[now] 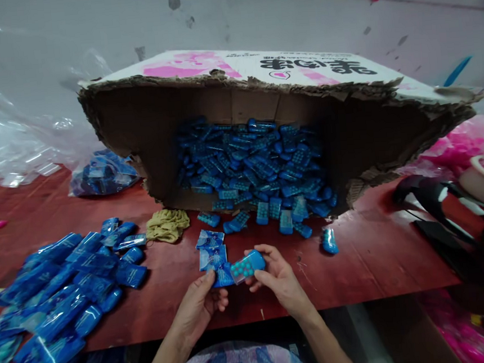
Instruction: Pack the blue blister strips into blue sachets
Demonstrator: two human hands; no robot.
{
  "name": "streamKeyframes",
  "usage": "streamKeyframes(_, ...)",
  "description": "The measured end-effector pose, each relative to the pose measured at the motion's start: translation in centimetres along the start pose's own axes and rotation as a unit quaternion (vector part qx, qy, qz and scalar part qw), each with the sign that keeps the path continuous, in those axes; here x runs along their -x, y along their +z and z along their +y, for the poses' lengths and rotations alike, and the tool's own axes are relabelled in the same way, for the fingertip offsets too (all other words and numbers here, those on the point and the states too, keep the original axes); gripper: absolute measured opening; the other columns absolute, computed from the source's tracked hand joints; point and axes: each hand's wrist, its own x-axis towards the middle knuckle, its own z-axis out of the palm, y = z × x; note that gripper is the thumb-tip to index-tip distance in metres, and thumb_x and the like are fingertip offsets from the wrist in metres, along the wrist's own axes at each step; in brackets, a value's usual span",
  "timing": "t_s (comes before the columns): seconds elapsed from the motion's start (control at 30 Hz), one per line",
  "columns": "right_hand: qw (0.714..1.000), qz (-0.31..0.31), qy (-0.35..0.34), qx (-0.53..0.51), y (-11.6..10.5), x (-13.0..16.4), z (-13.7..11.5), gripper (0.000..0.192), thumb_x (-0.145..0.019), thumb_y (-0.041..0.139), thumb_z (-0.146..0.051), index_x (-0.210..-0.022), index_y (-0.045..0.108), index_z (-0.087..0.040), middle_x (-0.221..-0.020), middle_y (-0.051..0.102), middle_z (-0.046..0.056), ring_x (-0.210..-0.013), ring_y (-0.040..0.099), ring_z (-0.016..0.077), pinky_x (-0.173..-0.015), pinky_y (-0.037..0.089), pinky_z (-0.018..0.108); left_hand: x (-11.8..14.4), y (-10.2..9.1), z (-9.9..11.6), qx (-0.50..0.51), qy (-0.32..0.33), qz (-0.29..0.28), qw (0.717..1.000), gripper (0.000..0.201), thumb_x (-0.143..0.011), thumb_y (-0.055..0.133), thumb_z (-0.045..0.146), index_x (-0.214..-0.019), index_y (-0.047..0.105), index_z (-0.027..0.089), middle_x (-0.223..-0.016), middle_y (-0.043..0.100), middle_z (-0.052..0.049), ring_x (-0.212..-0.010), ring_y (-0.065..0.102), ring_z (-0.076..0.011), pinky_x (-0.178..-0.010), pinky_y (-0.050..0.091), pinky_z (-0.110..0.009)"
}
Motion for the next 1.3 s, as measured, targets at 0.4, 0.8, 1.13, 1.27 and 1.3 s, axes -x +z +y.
streamKeyframes(0.4,1.0,0.022,-0.017,-0.002,0.6,0.6,0.0,0.036,-0.071,0.063,-0.019,-0.102,0.044,-0.025,-0.109,0.056,0.004,-0.067,0.064,0.0125,-0.058,0.055,0.029,0.2,0.0,0.7,-0.028,0.032,-0.006,0.999,0.029,-0.065,0.065,0.04,-0.066,0.059,0.012,-0.046,0.062,-0.004,-0.043,0.056,-0.0132,-0.045,0.044,-0.024)
streamKeyframes(0.8,0.993,0.098,-0.071,-0.009,1.8,1.2,1.0,0.035,-0.071,0.064,-0.016,-0.098,0.045,-0.025,-0.111,0.054,0.004,-0.072,0.063,0.0134,-0.059,0.055,0.028,0.5,0.7,0.1,0.036,0.01,0.012,0.999,0.025,-0.068,0.064,0.038,-0.065,0.057,0.014,-0.049,0.061,-0.003,-0.049,0.061,-0.0147,-0.044,0.048,-0.021)
streamKeyframes(1.13,0.994,0.071,-0.074,-0.023,2.0,1.7,1.8,0.036,-0.069,0.066,-0.014,-0.096,0.046,-0.027,-0.111,0.054,0.003,-0.074,0.063,0.0138,-0.063,0.053,0.028,0.3,0.4,0.1,0.039,0.015,0.01,0.999,0.022,-0.071,0.062,0.035,-0.071,0.057,0.014,-0.051,0.063,-0.003,-0.05,0.062,-0.0149,-0.044,0.049,-0.021)
streamKeyframes(1.27,0.994,0.07,-0.071,-0.035,1.9,1.5,1.8,0.036,-0.069,0.067,-0.015,-0.096,0.046,-0.026,-0.11,0.055,0.003,-0.074,0.063,0.0142,-0.059,0.053,0.027,0.2,0.2,0.5,0.018,0.026,-0.005,0.999,0.023,-0.07,0.063,0.036,-0.071,0.058,0.013,-0.051,0.063,-0.003,-0.05,0.062,-0.0152,-0.044,0.048,-0.021)
streamKeyframes(1.3,0.994,0.068,-0.072,-0.036,1.9,1.5,1.9,0.036,-0.068,0.067,-0.015,-0.096,0.046,-0.026,-0.11,0.055,0.003,-0.074,0.063,0.0141,-0.059,0.053,0.027,0.2,0.2,0.7,0.01,0.031,-0.008,0.999,0.023,-0.07,0.063,0.035,-0.07,0.058,0.013,-0.051,0.063,-0.004,-0.049,0.062,-0.015,-0.044,0.048,-0.021)
